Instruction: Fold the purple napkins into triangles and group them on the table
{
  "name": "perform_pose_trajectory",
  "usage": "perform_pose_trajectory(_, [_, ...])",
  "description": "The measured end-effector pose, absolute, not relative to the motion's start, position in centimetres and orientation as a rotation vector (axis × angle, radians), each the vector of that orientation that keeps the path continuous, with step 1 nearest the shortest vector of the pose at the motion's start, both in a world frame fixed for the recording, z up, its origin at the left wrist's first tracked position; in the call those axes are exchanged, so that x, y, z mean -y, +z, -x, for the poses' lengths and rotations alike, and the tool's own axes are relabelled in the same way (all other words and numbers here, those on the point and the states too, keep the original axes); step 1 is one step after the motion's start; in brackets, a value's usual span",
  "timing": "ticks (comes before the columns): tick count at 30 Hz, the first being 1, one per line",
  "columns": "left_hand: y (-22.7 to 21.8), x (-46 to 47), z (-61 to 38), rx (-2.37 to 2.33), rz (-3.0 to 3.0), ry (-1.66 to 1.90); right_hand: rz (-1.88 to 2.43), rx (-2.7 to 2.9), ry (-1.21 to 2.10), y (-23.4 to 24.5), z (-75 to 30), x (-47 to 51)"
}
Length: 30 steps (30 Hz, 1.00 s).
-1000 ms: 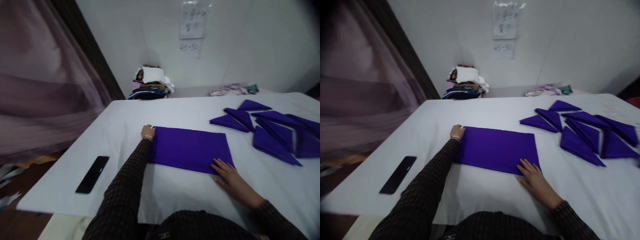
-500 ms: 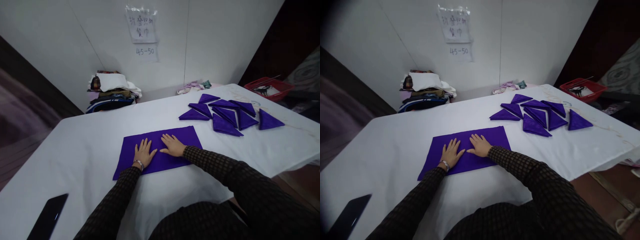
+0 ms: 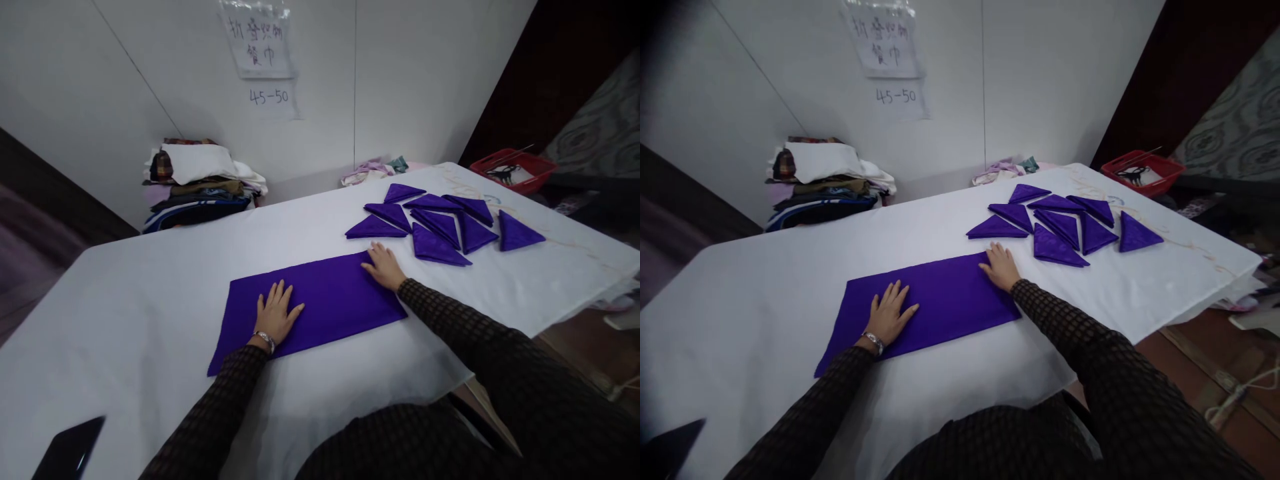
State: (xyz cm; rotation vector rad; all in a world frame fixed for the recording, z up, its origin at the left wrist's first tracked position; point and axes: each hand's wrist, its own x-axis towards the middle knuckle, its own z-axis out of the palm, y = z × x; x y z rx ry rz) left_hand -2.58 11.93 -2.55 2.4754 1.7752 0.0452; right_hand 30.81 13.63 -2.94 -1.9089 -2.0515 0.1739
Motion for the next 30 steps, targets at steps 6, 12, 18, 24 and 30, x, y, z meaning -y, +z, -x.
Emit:
perform_pose_trajectory(6, [-1.7,-9.5,1.2,-1.602,-2.486,0.073,2.008,1.811,0.252,-3.1,-33.3,-16.3])
perform_pose_trajectory(12, [-2.1,-5.8,-1.3,-1.367,-2.529,0.116,1.99,1.76,0.318,-4.2,-32.0,-17.1])
perform_pose_trajectory(18, [-2.3,-4.7,-3.1,-1.273,-2.541,0.105,1.878,1.741,0.272,-4.6,-32.7,-17.4])
perform_pose_trajectory(24, [-1.9,-5.1,-3.3,-1.264,-2.53,0.104,1.763,1.767,0.23,-4.3,-32.7,-17.0])
perform_pose_trajectory(30, [-2.0,-5.0,-3.4,-1.249,-2.542,0.097,1.898,1.718,0.201,-3.9,-32.7,-16.5])
